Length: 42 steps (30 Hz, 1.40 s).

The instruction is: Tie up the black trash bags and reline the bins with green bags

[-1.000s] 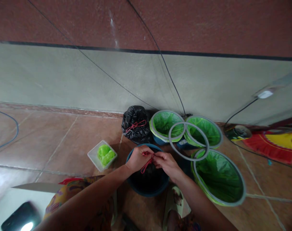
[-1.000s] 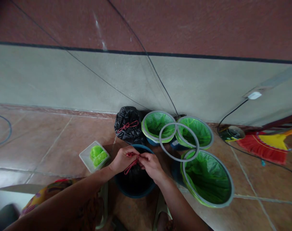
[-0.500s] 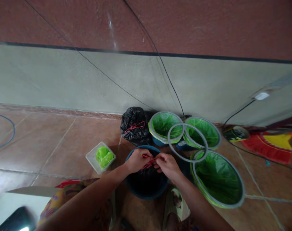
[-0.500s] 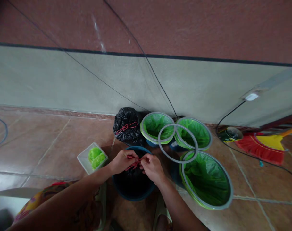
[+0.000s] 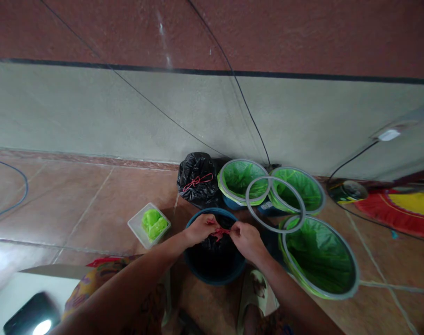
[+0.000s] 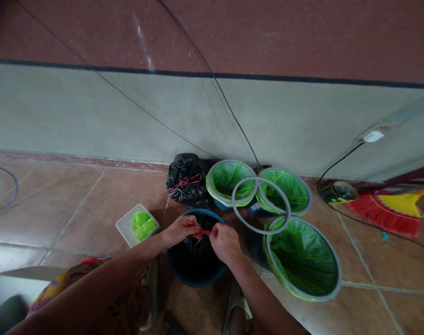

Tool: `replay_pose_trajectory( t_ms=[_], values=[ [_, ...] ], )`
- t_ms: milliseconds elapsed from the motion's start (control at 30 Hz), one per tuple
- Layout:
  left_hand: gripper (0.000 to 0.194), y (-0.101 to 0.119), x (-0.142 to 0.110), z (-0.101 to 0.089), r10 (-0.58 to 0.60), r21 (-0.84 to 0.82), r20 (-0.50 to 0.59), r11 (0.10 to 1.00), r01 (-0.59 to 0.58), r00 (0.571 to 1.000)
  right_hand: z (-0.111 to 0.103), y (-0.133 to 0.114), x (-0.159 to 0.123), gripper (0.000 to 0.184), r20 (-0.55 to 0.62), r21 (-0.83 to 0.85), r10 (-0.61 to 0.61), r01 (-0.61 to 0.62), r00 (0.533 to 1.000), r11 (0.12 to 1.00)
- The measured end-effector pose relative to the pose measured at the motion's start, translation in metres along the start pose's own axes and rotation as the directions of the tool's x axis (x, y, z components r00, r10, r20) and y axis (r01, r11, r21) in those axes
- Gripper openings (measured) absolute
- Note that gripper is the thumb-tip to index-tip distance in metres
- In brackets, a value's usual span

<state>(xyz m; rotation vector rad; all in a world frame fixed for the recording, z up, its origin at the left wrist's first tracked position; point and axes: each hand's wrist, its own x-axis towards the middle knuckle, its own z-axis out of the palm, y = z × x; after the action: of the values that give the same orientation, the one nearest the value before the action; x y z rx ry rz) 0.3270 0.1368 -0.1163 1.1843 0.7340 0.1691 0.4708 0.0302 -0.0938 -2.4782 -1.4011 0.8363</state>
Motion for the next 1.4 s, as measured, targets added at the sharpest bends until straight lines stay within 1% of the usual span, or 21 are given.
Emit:
replay_pose_trajectory(
  t_ms=[133,233,300,367,433,467,500,533,600,633,700,767,800,900,967,1067,1167,1200,1300,1333,1400],
  values=[
    [0.013,-0.001,-0.002,-0.002,0.019,-0.012,0.006,1.000,-0.019,1.000,0.003,0.002,0.000,0.021,0.045,-0.103,0.031,-0.026,0.999,0.994],
    [0.012,-0.002,-0.002,-0.006,0.035,0.008,-0.023,0.999,-0.035,0.999,0.006,0.003,0.002,0.022,0.082,-0.068,-0.005,0.011,0.997,0.998],
    [0.011,-0.001,-0.001,-0.010,0.017,0.101,-0.031,0.995,-0.014,0.999,0.009,0.005,0.003,0.023,0.090,-0.049,-0.020,0.024,0.996,0.998],
    [0.009,0.001,-0.001,-0.016,-0.052,0.313,-0.021,0.948,0.056,0.998,0.010,0.007,0.003,0.024,0.090,-0.076,-0.004,0.011,0.996,0.997],
    [0.005,0.005,0.000,-0.021,-0.094,0.585,-0.031,0.805,0.095,0.995,0.010,0.009,0.003,0.025,0.091,-0.120,0.020,-0.009,0.996,0.993],
    [0.002,0.006,-0.001,-0.023,-0.080,0.702,-0.050,0.706,0.092,0.996,0.010,0.009,0.003,0.026,0.096,-0.136,0.029,-0.016,0.995,0.991],
    [0.007,0.008,-0.002,-0.025,-0.038,0.791,-0.072,0.607,0.080,0.997,0.010,0.010,0.002,0.029,0.104,-0.145,0.033,-0.018,0.994,0.989],
    [0.015,0.009,-0.003,-0.026,0.021,0.852,-0.097,0.519,0.072,0.995,0.009,0.010,0.002,0.032,0.115,-0.147,0.032,-0.015,0.993,0.989],
    [0.035,0.009,-0.007,-0.027,0.120,0.917,-0.130,0.392,0.073,0.984,0.010,0.007,0.000,0.039,0.138,-0.140,0.006,0.013,0.990,0.990],
    [0.042,0.007,-0.010,-0.025,0.129,0.935,-0.112,0.350,0.060,0.985,0.011,0.005,-0.001,0.043,0.149,-0.129,-0.025,0.044,0.989,0.991],
    [0.052,-0.001,-0.017,-0.019,0.049,0.955,-0.008,0.295,-0.007,0.999,0.018,-0.002,-0.006,0.052,0.176,-0.097,-0.123,0.142,0.977,0.985],
    [0.060,-0.013,-0.024,-0.011,-0.114,0.961,0.108,0.266,-0.074,0.988,0.030,-0.009,-0.012,0.060,0.223,-0.071,-0.213,0.234,0.951,0.970],
    [0.065,-0.019,-0.027,-0.006,-0.191,0.964,0.135,0.251,-0.084,0.972,0.038,-0.012,-0.014,0.063,0.258,-0.070,-0.235,0.261,0.937,0.963],
    [0.068,-0.034,-0.031,0.002,-0.322,0.980,0.111,0.195,-0.049,0.940,0.064,-0.015,-0.018,0.067,0.375,-0.121,-0.204,0.266,0.904,0.956],
    [0.061,-0.037,-0.030,0.003,-0.334,0.981,0.099,0.191,-0.035,0.937,0.079,-0.012,-0.016,0.068,0.422,-0.177,-0.141,0.234,0.896,0.956],
    [0.053,-0.036,-0.026,-0.001,-0.273,0.971,0.112,0.234,-0.047,0.955,0.096,-0.007,-0.006,0.074,0.397,-0.211,-0.060,0.155,0.916,0.965],
    [0.065,-0.036,-0.024,-0.003,-0.213,0.965,0.063,0.262,-0.005,0.975,0.108,-0.007,0.002,0.080,0.367,-0.136,-0.076,0.135,0.927,0.982],
    [0.071,-0.038,-0.024,-0.003,-0.219,0.967,0.033,0.255,0.024,0.975,0.112,-0.009,0.004,0.075,0.371,-0.113,-0.087,0.138,0.924,0.984],
    [0.086,-0.045,-0.022,-0.003,-0.302,0.970,-0.029,0.222,0.100,0.953,0.115,-0.017,0.008,0.040,0.401,-0.093,-0.117,0.168,0.909,0.981],
    [0.091,-0.046,-0.021,-0.003,-0.330,0.968,-0.042,0.220,0.120,0.943,0.113,-0.019,0.008,0.035,0.403,-0.094,-0.133,0.185,0.906,0.978],
    [0.098,-0.045,-0.018,-0.002,-0.330,0.958,-0.058,0.247,0.146,0.942,0.105,-0.022,0.009,0.035,0.379,-0.090,-0.157,0.205,0.912,0.975]
  ],
)
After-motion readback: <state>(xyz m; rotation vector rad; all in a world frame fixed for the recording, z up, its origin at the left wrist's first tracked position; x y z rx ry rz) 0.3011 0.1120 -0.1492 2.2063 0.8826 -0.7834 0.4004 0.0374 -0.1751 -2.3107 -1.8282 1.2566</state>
